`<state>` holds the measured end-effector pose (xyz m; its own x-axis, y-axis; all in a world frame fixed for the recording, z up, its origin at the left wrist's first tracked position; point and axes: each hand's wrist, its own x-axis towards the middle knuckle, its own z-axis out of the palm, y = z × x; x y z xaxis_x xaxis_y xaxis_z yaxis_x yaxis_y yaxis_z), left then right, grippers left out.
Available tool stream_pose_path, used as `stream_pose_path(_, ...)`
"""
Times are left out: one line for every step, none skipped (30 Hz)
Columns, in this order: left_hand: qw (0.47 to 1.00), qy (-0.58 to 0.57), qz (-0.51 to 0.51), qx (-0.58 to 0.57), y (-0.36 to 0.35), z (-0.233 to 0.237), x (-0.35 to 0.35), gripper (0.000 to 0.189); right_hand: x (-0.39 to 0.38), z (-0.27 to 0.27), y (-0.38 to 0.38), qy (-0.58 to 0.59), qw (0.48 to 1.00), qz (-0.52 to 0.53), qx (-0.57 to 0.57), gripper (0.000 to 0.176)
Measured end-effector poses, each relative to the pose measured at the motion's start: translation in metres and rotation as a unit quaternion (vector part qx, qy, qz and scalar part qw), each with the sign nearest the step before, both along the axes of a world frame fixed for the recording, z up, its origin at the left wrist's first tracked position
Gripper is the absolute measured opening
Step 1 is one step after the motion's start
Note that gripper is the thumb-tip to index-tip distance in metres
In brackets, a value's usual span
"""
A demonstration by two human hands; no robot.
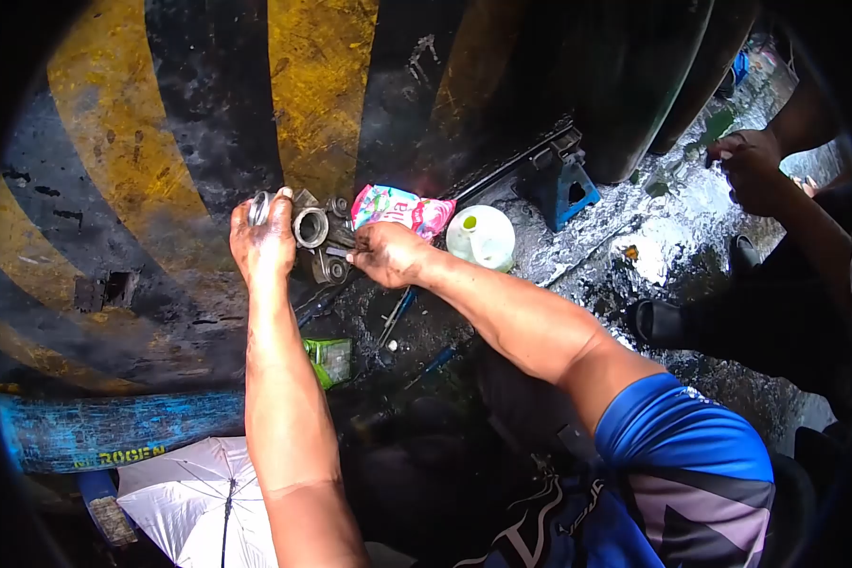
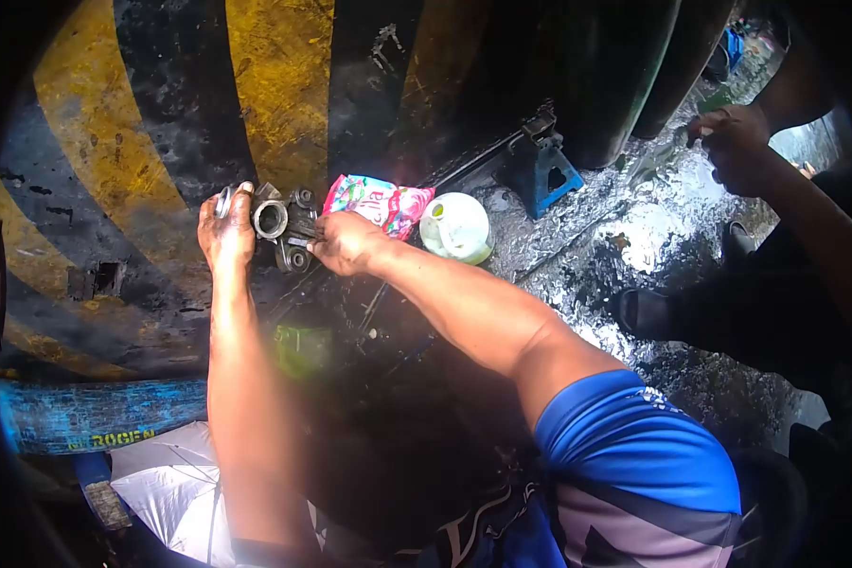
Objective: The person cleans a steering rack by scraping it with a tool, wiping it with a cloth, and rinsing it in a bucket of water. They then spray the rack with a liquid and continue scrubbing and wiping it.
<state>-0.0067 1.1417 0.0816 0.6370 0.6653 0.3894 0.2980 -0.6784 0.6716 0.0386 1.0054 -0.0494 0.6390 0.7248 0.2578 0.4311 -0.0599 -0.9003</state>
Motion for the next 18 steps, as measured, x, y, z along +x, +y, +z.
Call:
stream_pose_path(1.000, 0.012, 0.009, 0.010, -0.002, 0.002, -0.003, 0.065, -0.005, -0.010, -0.004, 0.005, 1.000, -0.002, 0.000, 0.017)
stream_pose_path(1.000, 0.010, 0.008, 0.011, 0.001, 0.001, -0.002, 0.065, -0.005, -0.028, -0.006, 0.014, 1.000, -0.014, -0.012, 0.017)
stream_pose_path(0.999, 0.020, 0.019, 0.020, 0.004, -0.001, 0.000, 0.065, -0.007, -0.031, -0.010, 0.021, 0.999, -0.026, -0.024, 0.018)
stream_pose_path(0.999, 0.030, 0.030, 0.028, 0.007, -0.003, 0.002, 0.065, -0.009, -0.032, -0.008, 0.055, 0.997, -0.043, -0.035, 0.020)
stream_pose_path(0.999, 0.029, 0.025, 0.027, 0.003, -0.002, 0.003, 0.065, -0.011, -0.023, -0.004, 0.054, 0.997, -0.048, -0.036, 0.020)
stream_pose_path(0.998, 0.032, 0.038, 0.050, -0.003, -0.001, 0.004, 0.065, -0.012, -0.013, 0.003, 0.078, 0.995, -0.043, 0.055, 0.020)
stream_pose_path(0.995, 0.039, 0.052, 0.071, -0.007, -0.001, 0.004, 0.065, -0.013, -0.003, 0.010, 0.102, 0.984, -0.035, 0.143, 0.021)
stream_pose_path(0.998, 0.043, 0.039, 0.028, -0.011, 0.003, 0.004, 0.065, -0.018, -0.013, 0.024, 0.248, 0.893, 0.026, 0.373, 0.019)
stream_pose_path(0.998, 0.050, 0.041, 0.029, -0.008, 0.002, 0.000, 0.065, -0.025, -0.032, 0.020, 0.255, 0.892, 0.026, 0.374, 0.019)
stream_pose_path(0.998, 0.053, 0.028, 0.029, 0.000, 0.001, 0.001, 0.067, -0.021, -0.048, 0.012, 0.165, 0.952, -0.006, 0.258, 0.018)
stream_pose_path(0.998, 0.060, 0.016, 0.029, 0.009, -0.003, 0.000, 0.069, -0.021, -0.062, 0.010, 0.074, 0.987, -0.039, 0.137, 0.017)
stream_pose_path(0.997, 0.036, 0.036, 0.065, 0.011, -0.008, 0.003, 0.059, -0.019, -0.058, 0.016, 0.110, 0.984, -0.031, 0.135, 0.015)
stream_pose_path(1.000, 0.009, -0.012, -0.003, 0.014, -0.012, 0.004, 0.048, -0.014, -0.057, 0.016, 0.109, 0.984, -0.029, 0.137, 0.015)
stream_pose_path(0.996, -0.021, -0.056, -0.069, 0.002, -0.006, 0.005, 0.037, -0.006, -0.035, 0.008, 0.133, 0.989, -0.027, 0.056, 0.009)
stream_pose_path(0.997, 0.030, -0.045, -0.058, -0.030, 0.016, 0.001, 0.016, -0.006, -0.018, 0.016, 0.147, 0.989, -0.003, -0.021, 0.009)
stream_pose_path(0.993, -0.043, -0.111, 0.007, 0.015, -0.030, 0.018, 0.019, -0.004, -0.069, 0.024, 0.255, 0.966, 0.018, 0.038, 0.019)
stream_pose_path(0.996, 0.062, -0.029, 0.049, -0.011, 0.000, 0.007, 0.025, -0.003, -0.120, 0.030, 0.366, 0.924, 0.030, 0.103, 0.030)
stream_pose_path(0.994, 0.110, 0.008, 0.026, -0.015, 0.017, -0.002, 0.036, -0.003, -0.172, 0.036, 0.465, 0.870, 0.034, 0.160, 0.042)
